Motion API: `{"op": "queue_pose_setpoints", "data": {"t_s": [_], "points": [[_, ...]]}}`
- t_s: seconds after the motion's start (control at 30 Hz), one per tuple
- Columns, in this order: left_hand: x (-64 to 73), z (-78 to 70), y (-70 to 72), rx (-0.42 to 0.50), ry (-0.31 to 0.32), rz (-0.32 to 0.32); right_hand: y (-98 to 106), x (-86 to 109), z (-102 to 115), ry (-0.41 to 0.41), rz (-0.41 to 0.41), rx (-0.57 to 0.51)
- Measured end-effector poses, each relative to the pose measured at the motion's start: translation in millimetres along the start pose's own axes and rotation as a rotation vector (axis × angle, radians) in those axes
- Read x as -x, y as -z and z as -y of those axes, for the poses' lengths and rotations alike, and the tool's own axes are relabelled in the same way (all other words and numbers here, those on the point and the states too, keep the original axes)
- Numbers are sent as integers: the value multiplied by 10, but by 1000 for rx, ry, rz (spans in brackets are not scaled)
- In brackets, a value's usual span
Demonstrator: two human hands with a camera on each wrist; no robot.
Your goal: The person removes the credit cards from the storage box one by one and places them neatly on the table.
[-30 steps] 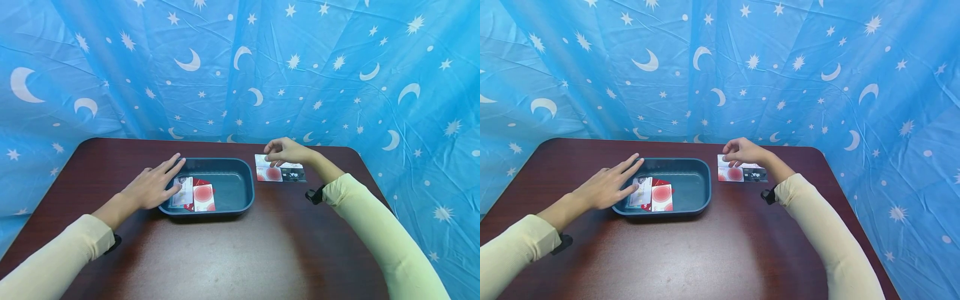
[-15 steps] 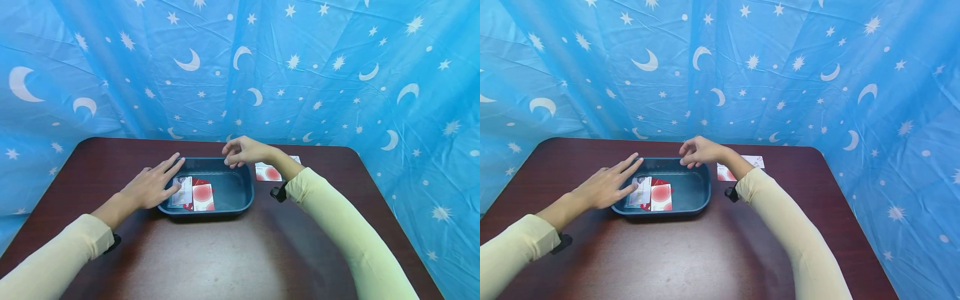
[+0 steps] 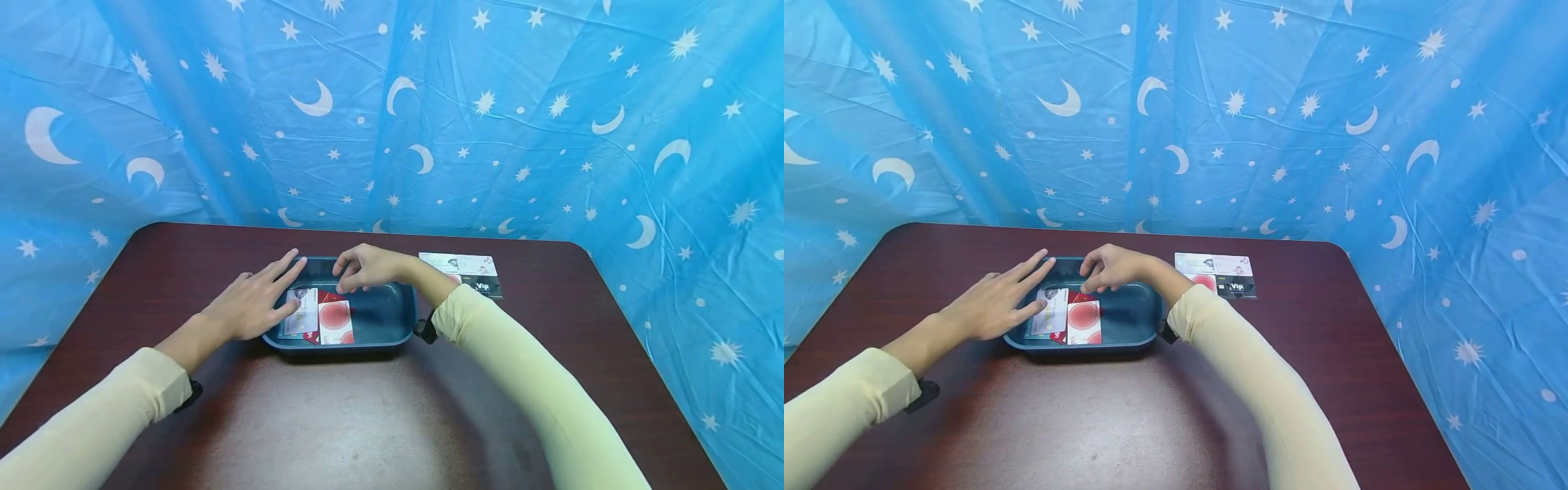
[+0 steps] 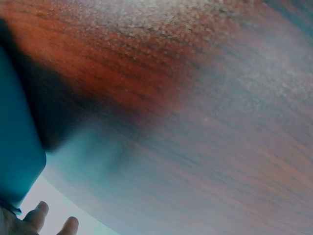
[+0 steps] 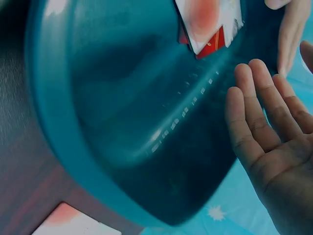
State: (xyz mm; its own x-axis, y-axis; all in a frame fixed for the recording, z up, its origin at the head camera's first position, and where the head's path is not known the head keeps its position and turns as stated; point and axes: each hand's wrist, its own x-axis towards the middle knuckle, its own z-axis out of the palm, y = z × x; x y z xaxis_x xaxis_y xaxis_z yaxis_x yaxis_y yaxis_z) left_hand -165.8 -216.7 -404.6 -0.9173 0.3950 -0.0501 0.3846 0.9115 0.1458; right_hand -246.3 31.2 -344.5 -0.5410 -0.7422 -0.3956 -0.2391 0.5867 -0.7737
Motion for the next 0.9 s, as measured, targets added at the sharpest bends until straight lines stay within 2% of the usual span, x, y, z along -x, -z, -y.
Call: {"op": "queue_pose_setpoints", "data": {"t_s": [0.17, 0.4, 0.9], "points": [[-2, -6, 0, -3, -3, 1, -75, -63, -34, -34, 24, 34], [-3, -3, -4, -7, -5, -3, -106, -118, -34, -77, 91, 6], [8, -5, -12, 6, -1, -7, -171, -240, 71, -127, 146, 161]]}}
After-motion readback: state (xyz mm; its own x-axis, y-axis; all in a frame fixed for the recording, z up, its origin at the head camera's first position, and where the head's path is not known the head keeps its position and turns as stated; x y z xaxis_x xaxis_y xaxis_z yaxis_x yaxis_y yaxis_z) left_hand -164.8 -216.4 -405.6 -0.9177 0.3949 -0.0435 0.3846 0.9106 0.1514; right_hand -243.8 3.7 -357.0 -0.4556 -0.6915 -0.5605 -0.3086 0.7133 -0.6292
